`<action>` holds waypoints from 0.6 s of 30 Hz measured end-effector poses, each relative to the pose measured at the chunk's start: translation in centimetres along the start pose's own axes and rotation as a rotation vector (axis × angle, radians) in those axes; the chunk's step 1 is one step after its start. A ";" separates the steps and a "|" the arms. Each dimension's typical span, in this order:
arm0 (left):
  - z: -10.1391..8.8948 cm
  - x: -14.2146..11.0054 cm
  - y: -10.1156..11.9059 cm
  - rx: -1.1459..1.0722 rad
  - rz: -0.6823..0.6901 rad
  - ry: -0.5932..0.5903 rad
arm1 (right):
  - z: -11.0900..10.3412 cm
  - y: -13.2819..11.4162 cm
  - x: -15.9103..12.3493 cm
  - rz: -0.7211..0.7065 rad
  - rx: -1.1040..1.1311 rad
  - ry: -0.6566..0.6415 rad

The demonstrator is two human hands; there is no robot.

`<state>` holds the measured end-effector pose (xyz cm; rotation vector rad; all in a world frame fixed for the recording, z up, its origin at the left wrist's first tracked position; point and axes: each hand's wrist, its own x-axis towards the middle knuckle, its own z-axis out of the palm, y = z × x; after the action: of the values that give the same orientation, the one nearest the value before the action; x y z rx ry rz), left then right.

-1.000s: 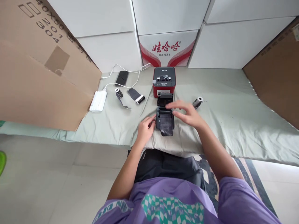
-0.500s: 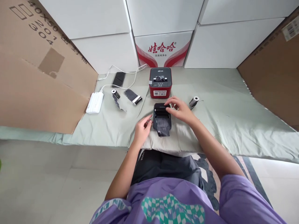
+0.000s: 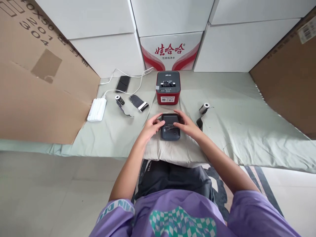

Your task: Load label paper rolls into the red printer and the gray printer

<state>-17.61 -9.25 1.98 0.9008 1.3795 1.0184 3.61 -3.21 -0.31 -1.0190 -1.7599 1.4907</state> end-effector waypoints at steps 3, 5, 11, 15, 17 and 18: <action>0.3 -0.3 -0.1 0.006 -0.004 0.039 | 0.2 -0.2 0.2 -0.007 0.017 0.001; 0.5 -0.4 -0.2 0.014 0.008 0.055 | 0.3 -0.2 0.3 -0.005 0.017 0.002; 0.6 0.0 -1.4 0.092 0.128 0.107 | 0.5 0.0 0.2 -0.009 0.020 0.028; 0.6 0.3 -2.5 0.074 0.191 0.116 | 0.6 0.4 -0.1 -0.028 0.041 0.038; 0.5 0.4 -2.8 0.055 0.194 0.116 | 0.6 0.8 -0.1 -0.030 0.039 0.060; 0.5 0.4 -2.8 0.053 0.194 0.118 | 0.6 1.0 -0.1 -0.030 0.038 0.071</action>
<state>-17.00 -9.77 -0.80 1.0433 1.4430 1.2029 3.29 -3.56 -1.38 -1.0099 -1.6833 1.4464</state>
